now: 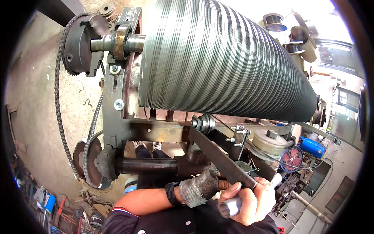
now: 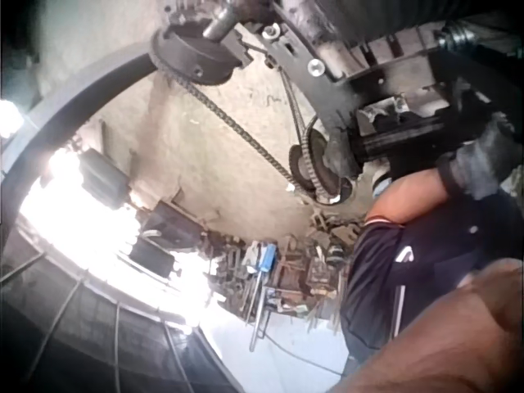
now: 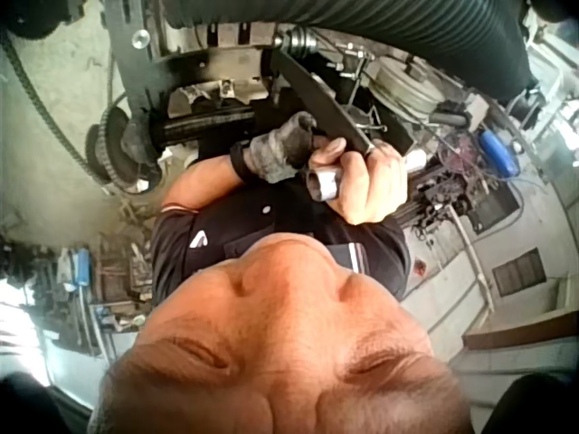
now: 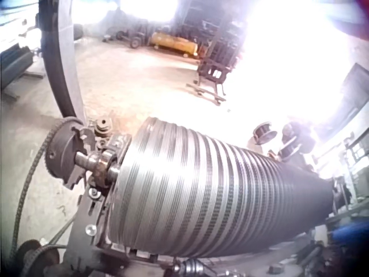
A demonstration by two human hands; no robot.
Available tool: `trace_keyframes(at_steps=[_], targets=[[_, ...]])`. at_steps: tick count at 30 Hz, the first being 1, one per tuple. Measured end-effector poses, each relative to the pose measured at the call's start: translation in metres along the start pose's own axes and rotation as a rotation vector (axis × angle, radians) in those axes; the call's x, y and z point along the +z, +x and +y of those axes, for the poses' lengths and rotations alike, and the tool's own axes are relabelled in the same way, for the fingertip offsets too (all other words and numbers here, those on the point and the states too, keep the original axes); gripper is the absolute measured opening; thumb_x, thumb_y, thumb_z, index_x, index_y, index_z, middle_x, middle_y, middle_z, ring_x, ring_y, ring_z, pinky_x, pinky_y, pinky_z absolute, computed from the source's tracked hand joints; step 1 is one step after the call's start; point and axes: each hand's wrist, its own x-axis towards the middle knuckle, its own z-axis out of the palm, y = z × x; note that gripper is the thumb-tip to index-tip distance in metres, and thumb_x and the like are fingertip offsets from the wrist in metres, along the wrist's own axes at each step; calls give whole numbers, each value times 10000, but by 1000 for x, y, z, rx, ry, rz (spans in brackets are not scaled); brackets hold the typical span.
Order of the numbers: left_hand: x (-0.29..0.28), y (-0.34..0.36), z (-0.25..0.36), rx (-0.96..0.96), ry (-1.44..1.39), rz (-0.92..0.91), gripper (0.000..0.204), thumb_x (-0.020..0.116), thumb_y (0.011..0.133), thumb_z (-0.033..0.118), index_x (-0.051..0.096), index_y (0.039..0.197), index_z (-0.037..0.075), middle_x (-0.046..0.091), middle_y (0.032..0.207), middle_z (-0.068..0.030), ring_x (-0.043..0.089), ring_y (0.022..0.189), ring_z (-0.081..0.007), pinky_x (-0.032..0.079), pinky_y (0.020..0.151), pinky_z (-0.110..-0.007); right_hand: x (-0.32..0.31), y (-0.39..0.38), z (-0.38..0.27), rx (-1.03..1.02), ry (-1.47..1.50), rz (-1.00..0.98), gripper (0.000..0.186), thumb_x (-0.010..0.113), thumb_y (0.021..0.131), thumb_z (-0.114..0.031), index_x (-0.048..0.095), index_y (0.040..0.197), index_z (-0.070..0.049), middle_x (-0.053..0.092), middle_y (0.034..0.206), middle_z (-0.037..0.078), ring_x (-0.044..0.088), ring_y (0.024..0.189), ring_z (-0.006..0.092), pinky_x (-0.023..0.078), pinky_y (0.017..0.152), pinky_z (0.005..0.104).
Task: The person operates a wire winding machine, using a metal bar to manually rotate a large spool of wire. They then use a green-handled tool to adjust a component on the machine's frame and reposition the spool.
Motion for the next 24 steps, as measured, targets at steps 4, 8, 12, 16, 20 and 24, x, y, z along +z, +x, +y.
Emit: trace_keyframes(at_steps=[4, 8, 12, 16, 20, 24], targets=[[0, 4, -3, 11, 7, -5, 320, 762, 914, 248, 704, 1162, 54, 714, 1102, -20, 640, 1023, -130, 526, 893, -302, -6, 2, -2, 39, -14, -74, 147, 679, 712, -76, 536, 704, -43, 579, 691, 169, 611, 594, 326, 538, 572, 418], [-1, 6, -5, 15, 5, 12, 337, 785, 891, 266, 705, 1134, 47, 717, 1086, -29, 640, 1014, -133, 526, 891, -300, -8, 3, -6, 74, -58, -120, 153, 682, 729, -75, 532, 717, -49, 599, 742, 175, 632, 664, 340, 544, 632, 432], [-7, 8, 6, 26, 89, 16, 327, 807, 841, 198, 706, 1090, 11, 725, 1059, -47, 649, 1006, -143, 529, 902, -317, -11, 12, -23, 166, -68, -215, 156, 696, 786, -54, 546, 745, -49, 631, 805, 193, 652, 735, 368, 540, 687, 438], [-18, 13, -22, 183, 59, -72, 300, 701, 901, 94, 699, 1187, 2, 737, 1110, -76, 658, 1027, -147, 517, 912, -290, 1, -12, -31, 176, -165, -102, 164, 693, 817, -62, 545, 757, -27, 654, 842, 234, 660, 723, 368, 539, 645, 446], [-5, 9, -18, 169, -45, -100, 330, 705, 948, 179, 679, 1244, 35, 713, 1181, -49, 621, 1118, -132, 475, 997, -300, 4, 4, -14, 69, 32, 0, 251, 676, 843, -131, 539, 648, -50, 543, 595, 136, 515, 461, 338, 429, 457, 410], [-13, 5, -15, 189, 2, -124, 355, 687, 961, 194, 658, 1281, 43, 689, 1241, -55, 605, 1173, -152, 454, 1036, -314, 9, 3, -15, 50, 31, 41, 269, 698, 820, -161, 544, 620, -65, 566, 599, 131, 549, 479, 327, 442, 459, 403]])
